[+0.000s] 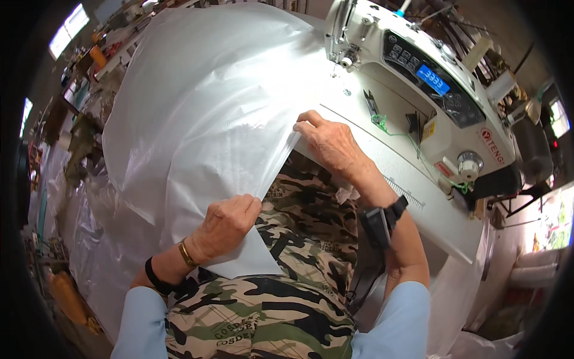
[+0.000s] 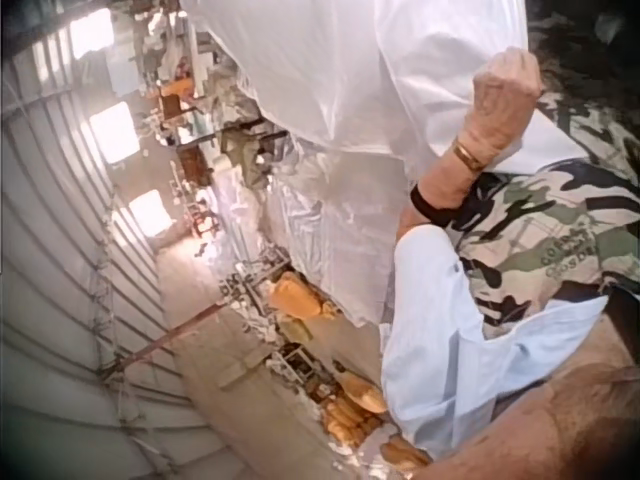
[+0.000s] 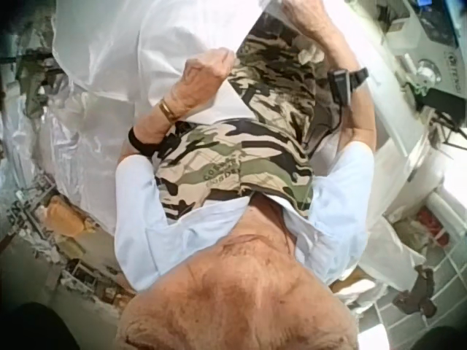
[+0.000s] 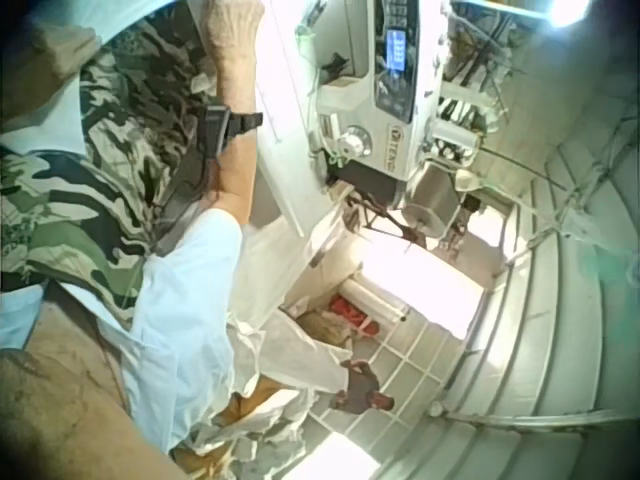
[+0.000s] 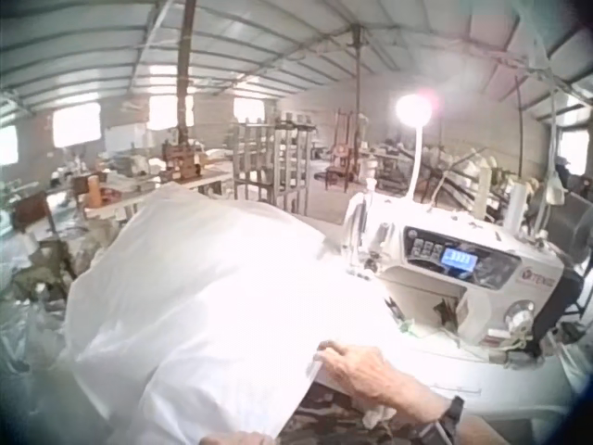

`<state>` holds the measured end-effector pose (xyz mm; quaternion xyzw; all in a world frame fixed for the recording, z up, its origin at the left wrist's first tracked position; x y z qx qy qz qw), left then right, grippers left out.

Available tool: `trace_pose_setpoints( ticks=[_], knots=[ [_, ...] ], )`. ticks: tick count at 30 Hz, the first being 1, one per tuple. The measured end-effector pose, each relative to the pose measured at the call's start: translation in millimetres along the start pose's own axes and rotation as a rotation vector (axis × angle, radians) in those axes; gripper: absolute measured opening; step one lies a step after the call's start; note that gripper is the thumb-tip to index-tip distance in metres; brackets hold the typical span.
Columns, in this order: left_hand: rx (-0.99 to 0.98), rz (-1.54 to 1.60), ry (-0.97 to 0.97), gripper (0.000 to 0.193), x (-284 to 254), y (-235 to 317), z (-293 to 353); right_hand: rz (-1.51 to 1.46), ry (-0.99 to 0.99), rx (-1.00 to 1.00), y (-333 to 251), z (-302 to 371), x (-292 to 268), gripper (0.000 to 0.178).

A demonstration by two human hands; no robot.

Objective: Sewing together large white plastic sheets using an industrial sewing machine.

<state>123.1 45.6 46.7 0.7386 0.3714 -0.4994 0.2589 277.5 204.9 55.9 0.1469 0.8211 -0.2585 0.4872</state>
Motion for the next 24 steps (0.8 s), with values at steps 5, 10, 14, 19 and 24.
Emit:
trace_pose_setpoints(
  ticks=[5, 10, 14, 19, 24],
  knots=[
    [-0.045, 0.011, 0.010, 0.011, -5, 2, 0, 0.113, 0.000, -0.044, 45, -13, 7, 0.015],
    [-0.152, 0.249, -0.001, 0.049, -10, -1, 10, 0.031, -0.009, 0.034, 50, -23, 8, 0.010],
    [-0.171, 0.312, -0.019, 0.059, 2, -8, 15, 0.060, -0.018, 0.096, 52, -27, 8, 0.010],
    [-0.256, 0.373, -0.040, 0.054, 20, -22, 18, 0.033, 0.062, 0.164, 61, -30, 13, 0.015],
    [-0.233, 0.391, -0.101, 0.048, 33, -29, 11, 0.173, 0.190, 0.135, 62, -30, 7, 0.019]
  ],
)
Point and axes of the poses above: each hand's wrist, its own z-axis away from the middle knuckle, its own x-axis out of the palm, y = z × x, the point moved 6 cm from there along -z, towards the middle knuckle, and after that the axes turned 6 degrees about -z, right-handed, at the moved point
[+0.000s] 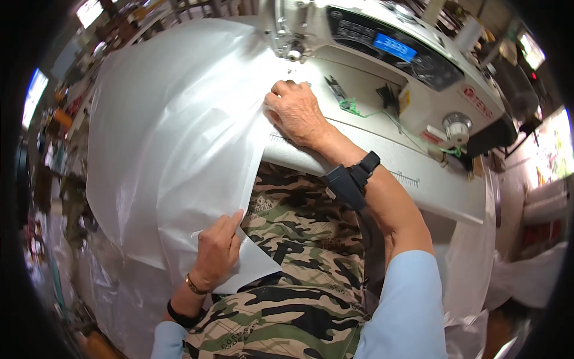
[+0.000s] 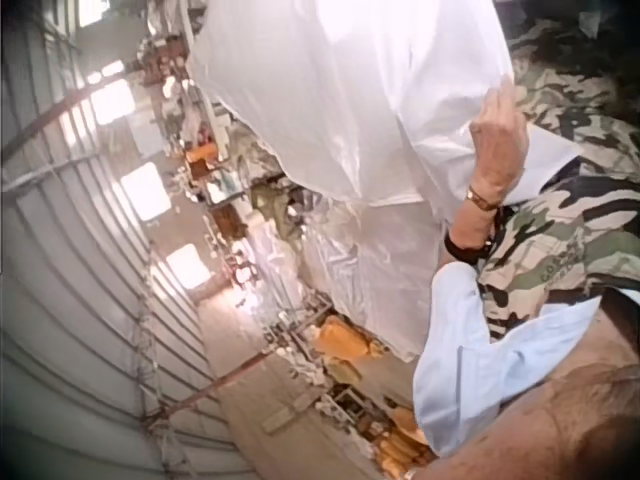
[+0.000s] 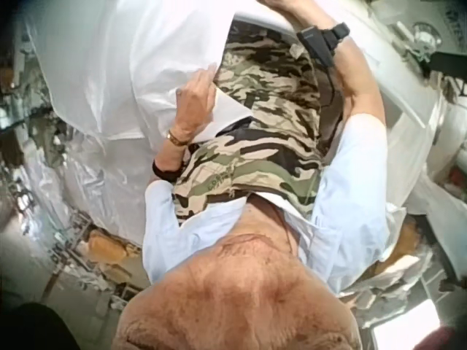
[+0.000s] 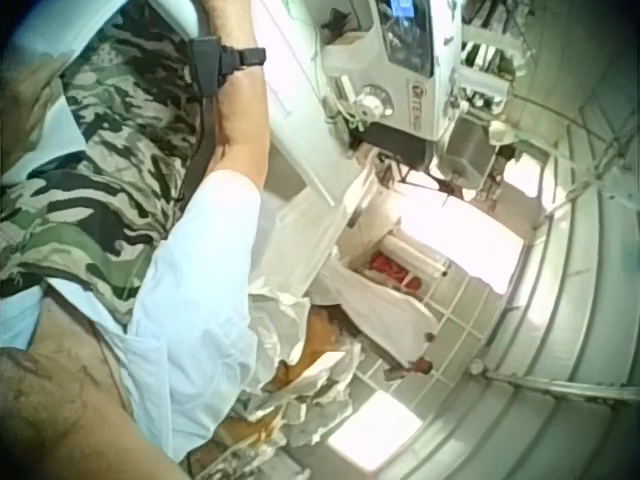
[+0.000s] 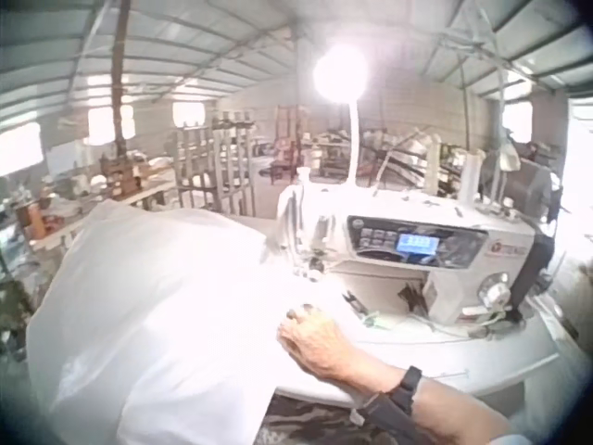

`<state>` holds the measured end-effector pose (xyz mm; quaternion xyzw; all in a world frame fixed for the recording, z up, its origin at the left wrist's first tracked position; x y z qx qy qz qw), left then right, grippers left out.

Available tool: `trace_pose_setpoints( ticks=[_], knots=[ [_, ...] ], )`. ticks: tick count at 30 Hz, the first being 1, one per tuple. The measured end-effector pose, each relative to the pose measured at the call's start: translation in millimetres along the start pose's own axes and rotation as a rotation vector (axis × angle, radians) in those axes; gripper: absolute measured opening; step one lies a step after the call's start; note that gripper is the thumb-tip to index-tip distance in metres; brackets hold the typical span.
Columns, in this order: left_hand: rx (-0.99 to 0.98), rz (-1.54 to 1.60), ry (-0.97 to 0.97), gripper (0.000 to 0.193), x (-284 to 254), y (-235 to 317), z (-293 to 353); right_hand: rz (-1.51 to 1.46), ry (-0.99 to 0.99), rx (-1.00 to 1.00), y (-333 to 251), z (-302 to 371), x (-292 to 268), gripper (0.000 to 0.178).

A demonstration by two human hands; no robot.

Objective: Sewing together large white plastic sheets using an industrial sewing machine.

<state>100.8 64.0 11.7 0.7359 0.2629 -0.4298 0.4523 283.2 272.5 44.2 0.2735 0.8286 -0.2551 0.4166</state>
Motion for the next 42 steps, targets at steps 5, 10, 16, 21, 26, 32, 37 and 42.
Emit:
trace_pose_setpoints(
  ticks=[5, 10, 16, 21, 26, 32, 37, 42],
  knots=[
    [0.058, 0.033, 0.020, 0.036, 5, -6, -15, 0.000, 0.025, 0.097, 6, 4, -1, 0.027],
    [0.090, 0.011, -0.026, 0.029, 8, -7, -26, -0.038, -0.102, 0.131, 7, 8, 3, 0.035],
    [0.112, 0.036, 0.044, 0.028, 4, -14, -44, -0.134, -0.154, 0.166, 15, 14, 9, 0.065],
    [0.141, 0.028, 0.081, 0.027, -2, -15, -76, -0.123, -0.187, 0.145, 18, 17, 15, 0.089],
    [0.195, 0.038, 0.114, 0.024, -3, -10, -120, -0.132, -0.193, 0.165, 22, 18, 15, 0.084],
    [0.207, -0.067, 0.119, 0.012, -3, -2, -179, -0.128, -0.158, 0.191, 19, 16, 12, 0.059],
    [0.195, -0.205, 0.156, 0.016, 5, -9, -215, -0.129, -0.054, 0.190, 20, 14, 11, 0.045],
    [0.026, 0.040, 0.191, 0.026, 1, -29, -218, -0.143, -0.057, 0.220, 22, 10, 10, 0.031]
  ],
)
Point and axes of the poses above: each hand's wrist, its own z-axis away from the middle knuckle, its own x-axis out of the palm, y = z × x, the point moved 6 cm from there along -z, towards the middle knuckle, and after that the axes turned 6 degrees about -z, right-handed, at the moved point
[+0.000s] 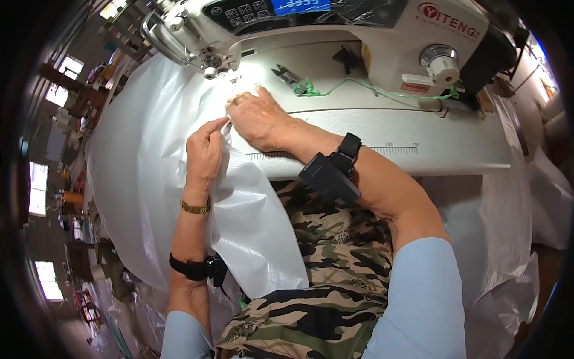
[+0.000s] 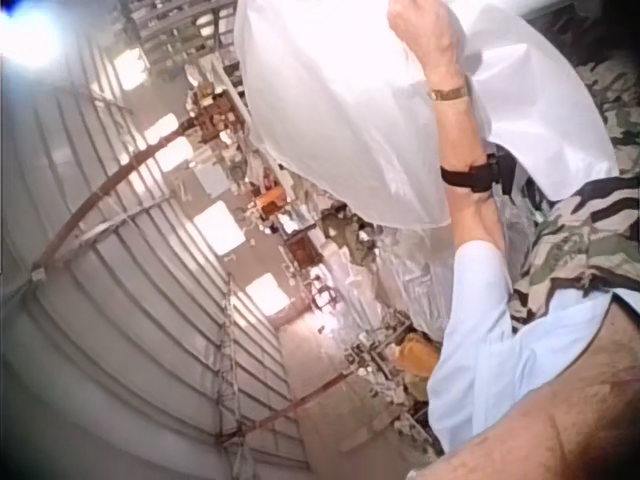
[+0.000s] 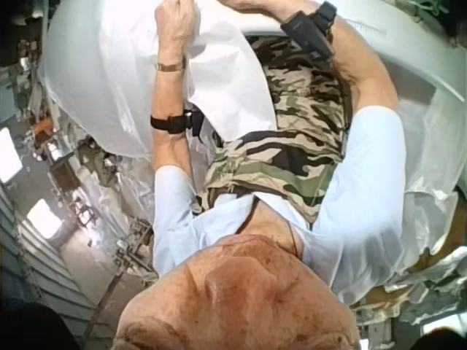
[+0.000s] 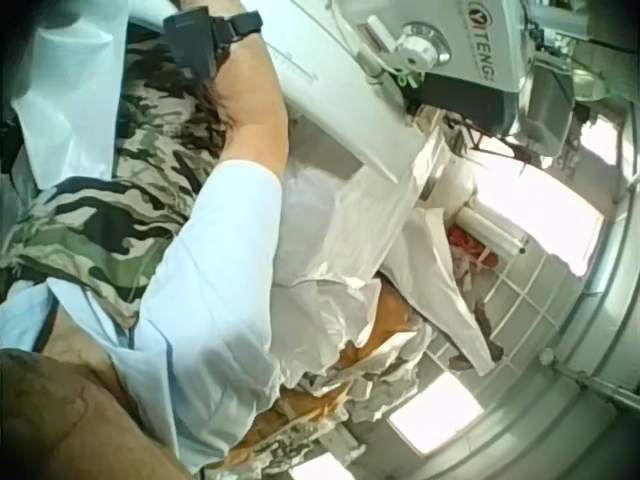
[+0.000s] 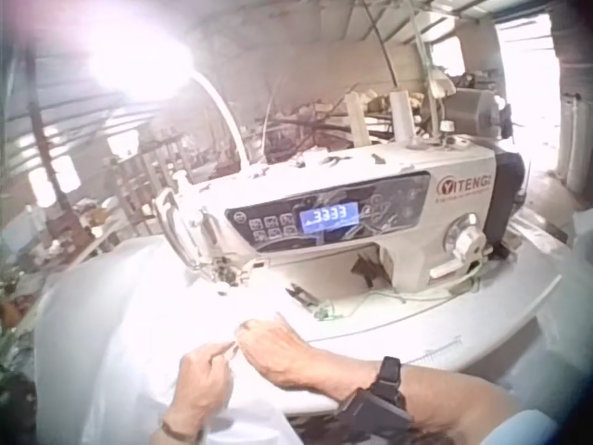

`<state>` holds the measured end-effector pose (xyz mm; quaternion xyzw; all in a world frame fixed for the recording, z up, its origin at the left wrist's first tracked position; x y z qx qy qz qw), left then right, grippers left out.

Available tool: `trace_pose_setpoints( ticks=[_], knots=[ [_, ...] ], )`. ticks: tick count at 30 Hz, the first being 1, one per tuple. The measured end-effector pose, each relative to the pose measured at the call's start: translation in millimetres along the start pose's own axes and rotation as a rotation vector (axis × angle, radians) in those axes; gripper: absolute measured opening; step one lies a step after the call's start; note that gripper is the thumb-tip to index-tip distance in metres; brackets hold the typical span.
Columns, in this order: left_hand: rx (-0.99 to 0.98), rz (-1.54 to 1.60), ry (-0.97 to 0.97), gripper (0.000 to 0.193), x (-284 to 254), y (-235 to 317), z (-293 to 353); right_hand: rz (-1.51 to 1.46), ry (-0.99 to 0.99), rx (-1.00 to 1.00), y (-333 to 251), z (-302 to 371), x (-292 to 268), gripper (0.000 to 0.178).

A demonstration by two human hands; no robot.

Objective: Sewing together large white plastic sheets using an industrial sewing machine.

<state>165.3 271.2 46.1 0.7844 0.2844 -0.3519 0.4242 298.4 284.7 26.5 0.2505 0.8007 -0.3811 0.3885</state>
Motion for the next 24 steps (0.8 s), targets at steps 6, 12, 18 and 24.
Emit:
trace_pose_setpoints(
  ticks=[6, 12, 18, 24],
  knots=[
    [-0.035, 0.280, 0.106, 0.048, -41, 20, 85, -0.096, 0.009, 0.060, 2, 0, -13, 0.029],
    [0.010, -0.216, 0.188, 0.050, -65, 22, 156, -0.114, 0.495, -0.422, -52, 37, -43, 0.018],
    [-0.054, -0.196, 0.172, 0.019, -73, 13, 183, -0.198, -0.237, -0.530, -140, 149, 63, 0.019],
    [-0.257, 0.317, 0.135, 0.009, -82, 4, 187, -0.318, -0.389, -0.075, -113, 153, 78, 0.021]
  ],
)
Point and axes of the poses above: each hand's wrist, its own z-axis away from the middle knuckle, its own x-axis out of the palm, y = z × x, the point moved 6 cm from there along -z, towards the middle knuckle, and after that the axes turned 6 degrees about -z, right-handed, at the moved point
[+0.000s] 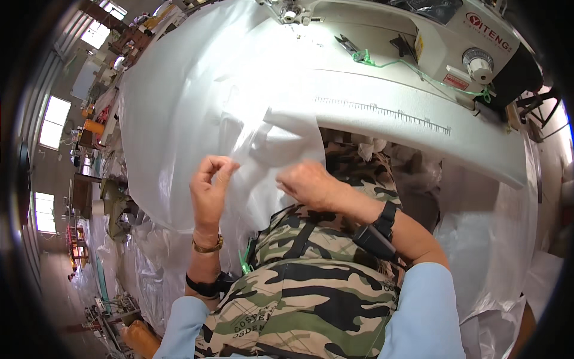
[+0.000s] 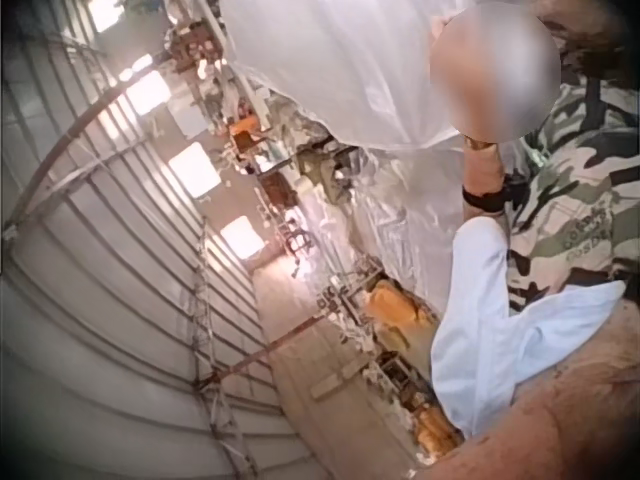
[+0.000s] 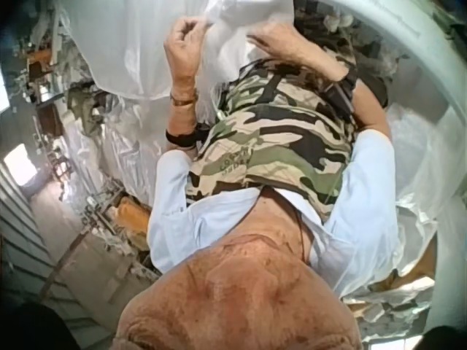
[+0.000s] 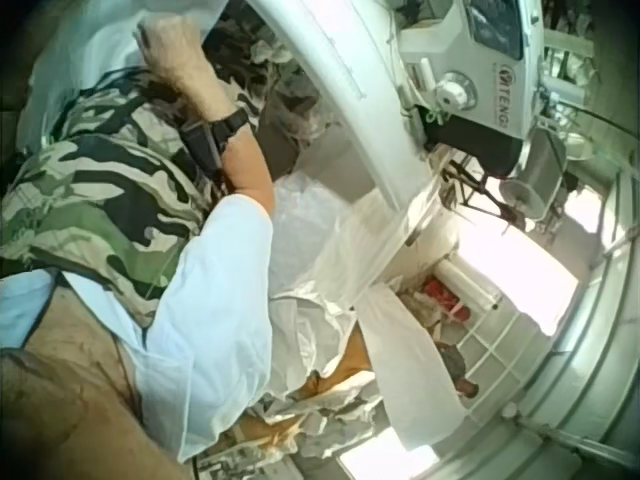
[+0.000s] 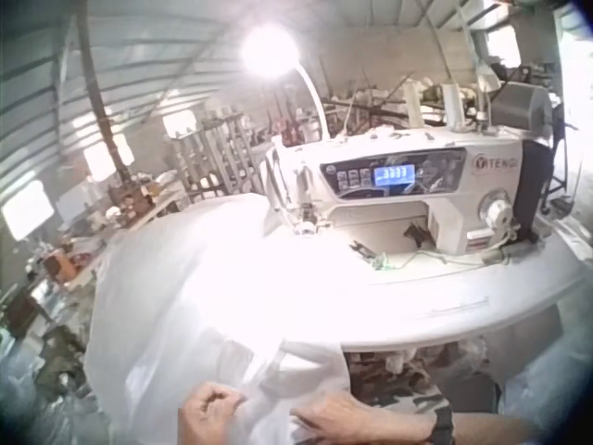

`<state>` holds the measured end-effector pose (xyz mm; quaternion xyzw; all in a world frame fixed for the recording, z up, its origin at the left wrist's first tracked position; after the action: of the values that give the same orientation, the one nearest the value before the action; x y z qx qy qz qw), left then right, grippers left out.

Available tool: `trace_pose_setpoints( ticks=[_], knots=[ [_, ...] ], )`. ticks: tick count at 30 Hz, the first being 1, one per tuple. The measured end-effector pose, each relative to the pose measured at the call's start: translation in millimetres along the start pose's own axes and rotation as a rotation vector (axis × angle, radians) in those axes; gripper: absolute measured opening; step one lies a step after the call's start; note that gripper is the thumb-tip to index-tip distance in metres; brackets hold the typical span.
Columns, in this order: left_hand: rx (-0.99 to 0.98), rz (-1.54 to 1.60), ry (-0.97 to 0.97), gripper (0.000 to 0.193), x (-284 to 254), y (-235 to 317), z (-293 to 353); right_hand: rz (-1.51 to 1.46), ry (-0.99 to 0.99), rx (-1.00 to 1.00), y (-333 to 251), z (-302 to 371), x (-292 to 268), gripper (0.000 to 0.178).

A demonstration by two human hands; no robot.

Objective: Sewing together large white plastic sheets using an industrial sewing machine.

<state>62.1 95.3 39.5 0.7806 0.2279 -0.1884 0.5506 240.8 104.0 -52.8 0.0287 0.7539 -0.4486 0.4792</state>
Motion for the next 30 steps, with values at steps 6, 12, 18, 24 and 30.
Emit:
trace_pose_setpoints(
  ticks=[6, 12, 18, 24, 30],
  knots=[
    [-0.349, 0.562, -0.190, 0.014, 19, -12, 14, -1.060, 0.203, 0.201, -8, -2, 2, 0.036],
    [-0.456, 0.633, -0.342, 0.039, 34, -30, 39, -1.422, -0.062, 0.214, -30, 12, 33, 0.040],
    [-0.437, 0.494, -0.335, 0.053, 31, -32, 51, -1.377, -0.172, 0.398, -46, 23, 56, 0.032],
    [-0.252, 0.079, -0.418, 0.055, 22, -25, 59, -1.322, -0.209, 0.376, -63, 33, 61, 0.025],
    [-0.239, -0.015, -0.522, 0.064, 16, -29, 61, -1.062, -0.267, 0.147, -95, 38, 43, 0.024]
  ],
)
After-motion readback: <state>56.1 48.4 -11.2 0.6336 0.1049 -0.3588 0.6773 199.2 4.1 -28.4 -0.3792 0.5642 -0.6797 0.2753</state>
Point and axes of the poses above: each hand's wrist, its own z-axis away from the middle knuckle, its own x-axis out of the palm, y = z × x, the point moved 6 cm from there along -z, towards the middle knuckle, and after that the axes turned 6 degrees about -z, right-handed, at the moved point
